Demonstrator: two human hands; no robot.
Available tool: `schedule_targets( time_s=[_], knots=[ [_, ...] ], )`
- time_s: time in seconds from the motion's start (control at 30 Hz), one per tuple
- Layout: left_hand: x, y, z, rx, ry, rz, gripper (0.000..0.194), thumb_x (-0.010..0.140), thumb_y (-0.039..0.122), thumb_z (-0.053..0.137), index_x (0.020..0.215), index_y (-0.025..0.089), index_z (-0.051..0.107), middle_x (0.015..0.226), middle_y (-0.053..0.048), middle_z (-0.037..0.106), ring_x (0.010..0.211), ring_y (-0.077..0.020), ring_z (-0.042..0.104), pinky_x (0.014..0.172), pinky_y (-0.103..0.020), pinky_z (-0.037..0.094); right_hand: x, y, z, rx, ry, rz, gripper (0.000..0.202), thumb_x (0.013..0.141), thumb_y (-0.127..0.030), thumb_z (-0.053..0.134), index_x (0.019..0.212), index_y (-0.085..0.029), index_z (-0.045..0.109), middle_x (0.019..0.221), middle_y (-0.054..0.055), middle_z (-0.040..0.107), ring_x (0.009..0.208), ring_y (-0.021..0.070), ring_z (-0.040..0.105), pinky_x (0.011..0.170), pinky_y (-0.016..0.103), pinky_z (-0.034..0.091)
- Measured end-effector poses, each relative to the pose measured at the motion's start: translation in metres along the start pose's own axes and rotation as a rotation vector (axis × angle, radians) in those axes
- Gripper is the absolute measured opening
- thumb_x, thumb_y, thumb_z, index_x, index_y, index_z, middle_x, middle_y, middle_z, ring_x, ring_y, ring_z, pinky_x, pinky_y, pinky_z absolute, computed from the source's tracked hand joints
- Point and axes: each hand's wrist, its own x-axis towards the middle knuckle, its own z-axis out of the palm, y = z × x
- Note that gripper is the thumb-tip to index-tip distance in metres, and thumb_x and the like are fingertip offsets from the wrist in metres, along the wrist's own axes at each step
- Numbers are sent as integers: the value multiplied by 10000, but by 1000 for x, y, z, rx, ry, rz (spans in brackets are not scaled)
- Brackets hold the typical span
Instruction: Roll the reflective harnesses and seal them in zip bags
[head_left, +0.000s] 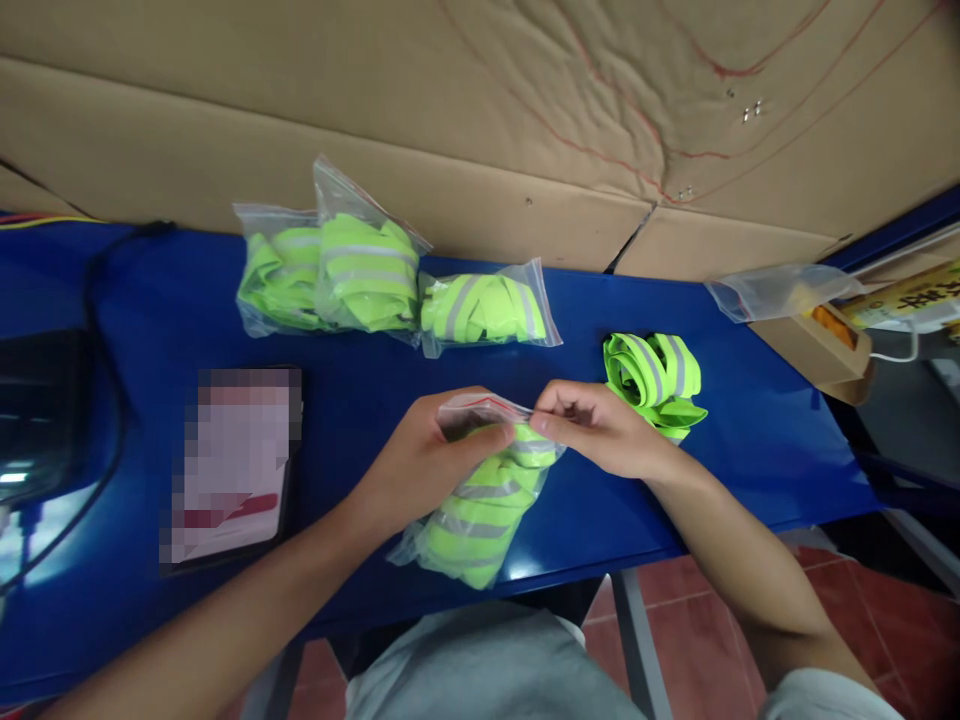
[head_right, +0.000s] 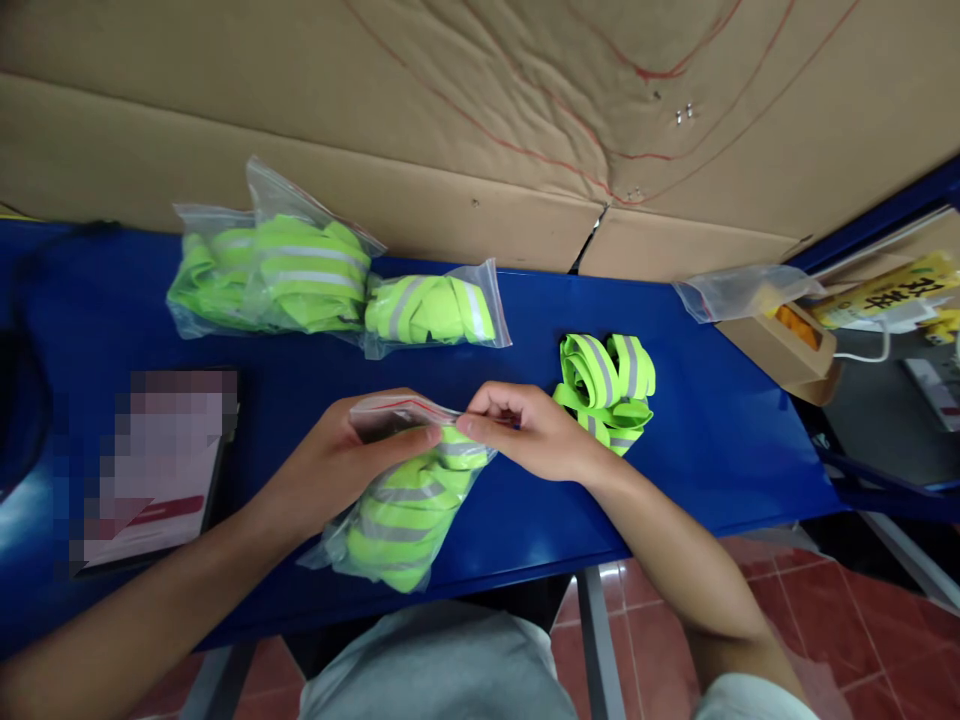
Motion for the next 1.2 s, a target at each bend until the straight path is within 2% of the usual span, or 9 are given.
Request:
schedule_targets(
  time_s=[0.17,0.33,0.5,0.63,0.73,0.97,1.1,1.2],
  knots=[
    [1,0,0,58,22,-25,268,836,463,768,837,196,794,841,-37,740,762,-183,644,637,-253,446,0,2,1,-135,68,-62,407,952,-535,677,792,-167,613,675,-39,502,634,88,432,586,239,336],
    [3,3,-6,4,-36,-62,299,832,466,772,908,180,809,859,-48,746,769,-181,648,661,-252,457,2,4,-9,14,-46,11,326,907,-472,746,937,-152,692,769,-9,624,676,96,521,639,240,403],
    [7,0,-10,-33,-86,-110,338,803,475,803,915,156,802,855,-47,748,792,-175,653,704,-240,476,6,7,-17,84,-82,109,320,858,-446,801,934,-153,698,796,8,686,707,105,588,680,242,457],
    [9,2,-11,-71,-70,-120,414,835,536,771,1001,158,803,918,-58,765,811,-180,662,708,-240,493,7,4,-25,81,-123,190,327,843,-455,816,928,-155,717,793,16,716,695,103,604,661,229,469],
    [9,3,-11,-26,-33,-79,441,878,580,719,1013,167,798,947,-55,760,810,-171,654,673,-223,475,6,0,-30,90,-166,231,331,829,-459,829,900,-153,724,794,27,734,686,105,612,652,227,481],
    [8,0,-6,-80,52,2,386,951,555,648,985,192,776,897,-15,747,810,-142,646,709,-207,475,3,2,-27,100,-21,61,289,834,-389,840,824,-148,680,761,8,702,674,91,600,631,216,448],
    [7,0,-5,-43,44,19,381,971,545,627,1017,198,776,942,-14,757,827,-138,645,724,-205,475,2,0,-27,49,-73,49,242,891,-371,779,896,-148,684,793,10,682,692,97,600,637,225,466],
    [6,-1,-3,-29,27,23,368,979,533,617,1016,201,772,888,-6,747,775,-131,631,704,-210,470,3,0,-26,49,-100,39,216,900,-337,751,983,-149,685,811,2,661,713,97,590,648,225,458]
  ],
)
